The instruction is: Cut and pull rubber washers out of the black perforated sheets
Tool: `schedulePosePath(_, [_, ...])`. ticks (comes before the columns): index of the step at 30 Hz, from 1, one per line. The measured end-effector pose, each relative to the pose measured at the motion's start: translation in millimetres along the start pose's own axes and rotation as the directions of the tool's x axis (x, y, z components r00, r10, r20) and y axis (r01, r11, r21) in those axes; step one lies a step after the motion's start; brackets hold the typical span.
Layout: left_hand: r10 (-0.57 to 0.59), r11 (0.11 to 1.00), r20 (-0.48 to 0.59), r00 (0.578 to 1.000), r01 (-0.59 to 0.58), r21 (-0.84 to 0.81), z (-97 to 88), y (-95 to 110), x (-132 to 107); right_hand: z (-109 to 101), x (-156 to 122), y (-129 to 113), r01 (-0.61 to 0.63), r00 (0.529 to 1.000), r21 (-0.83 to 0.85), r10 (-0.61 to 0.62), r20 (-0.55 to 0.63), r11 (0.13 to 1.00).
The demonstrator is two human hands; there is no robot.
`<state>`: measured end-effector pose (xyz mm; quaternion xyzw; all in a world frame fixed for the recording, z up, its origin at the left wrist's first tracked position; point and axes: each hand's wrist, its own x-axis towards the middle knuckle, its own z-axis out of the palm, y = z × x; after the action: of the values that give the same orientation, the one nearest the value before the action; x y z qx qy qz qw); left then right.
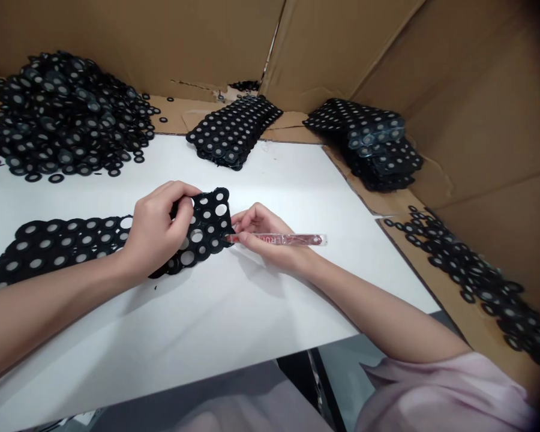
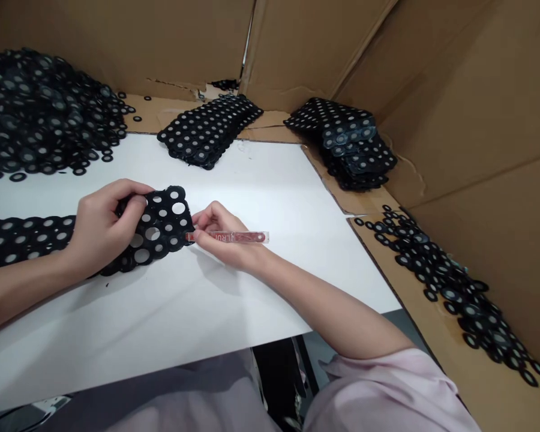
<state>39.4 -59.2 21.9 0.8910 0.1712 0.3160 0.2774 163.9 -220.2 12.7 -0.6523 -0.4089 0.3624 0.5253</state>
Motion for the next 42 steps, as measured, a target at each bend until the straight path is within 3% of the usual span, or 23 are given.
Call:
schedulePosePath(4, [-0.059,0.998,0.010,0.998,0.059,-0.002,0.5,-1,1,-3,0,-3,-0.063,0.997,-0.013,0.063,0.039,0.998])
schedulePosePath(12, [-0.125,0.992,0.044,0.991,0.126,-0.015,0.1,0,1,-7,6,2,-0.061,0.998,0.219,0.062,0.000,0.974])
schedulePosePath(17, [-0.140,0.989,0.047,0.989,0.142,-0.034,0.3,-1,2,2,2,-1,-0.195,0.976,0.261,0.162,0.144,0.945])
schedulePosePath(22, [-0.164,0.984,0.057,0.985,0.167,-0.054,0.5,-2,3,9,1,-4,-0.152,0.988,0.316,0.135,0.075,0.936])
schedulePosePath(31, [-0.183,0.979,0.106,0.977,0.191,-0.070,1.8,-2,3,8,-3,-8,-0.015,0.997,-0.075,0.020,0.069,0.997])
schedulePosePath(34, [-0.172,0.981,0.183,0.968,0.185,-0.061,3.3,-6,5,10,-4,-8,0.039,0.997,-0.182,-0.028,0.066,0.982])
schedulePosePath(36, [-0.119,0.991,0.191,0.974,0.129,-0.041,1.5,-7,7,10,-5,-7,0.060,0.998,-0.237,-0.052,0.042,0.970])
schedulePosePath(39, [0.099,0.991,0.097,0.990,-0.107,0.074,-5.9,-6,3,10,-5,-8,0.053,0.999,-0.286,-0.051,0.016,0.957])
schedulePosePath(40, [0.190,0.972,0.115,0.975,-0.203,0.119,-8.7,-6,-1,9,-5,-8,0.039,0.999,-0.295,-0.037,0.010,0.955])
schedulePosePath(42, [0.299,0.926,0.270,0.915,-0.346,0.149,-12.4,-7,-10,8,-4,-9,0.010,1.000,-0.296,-0.009,0.005,0.955])
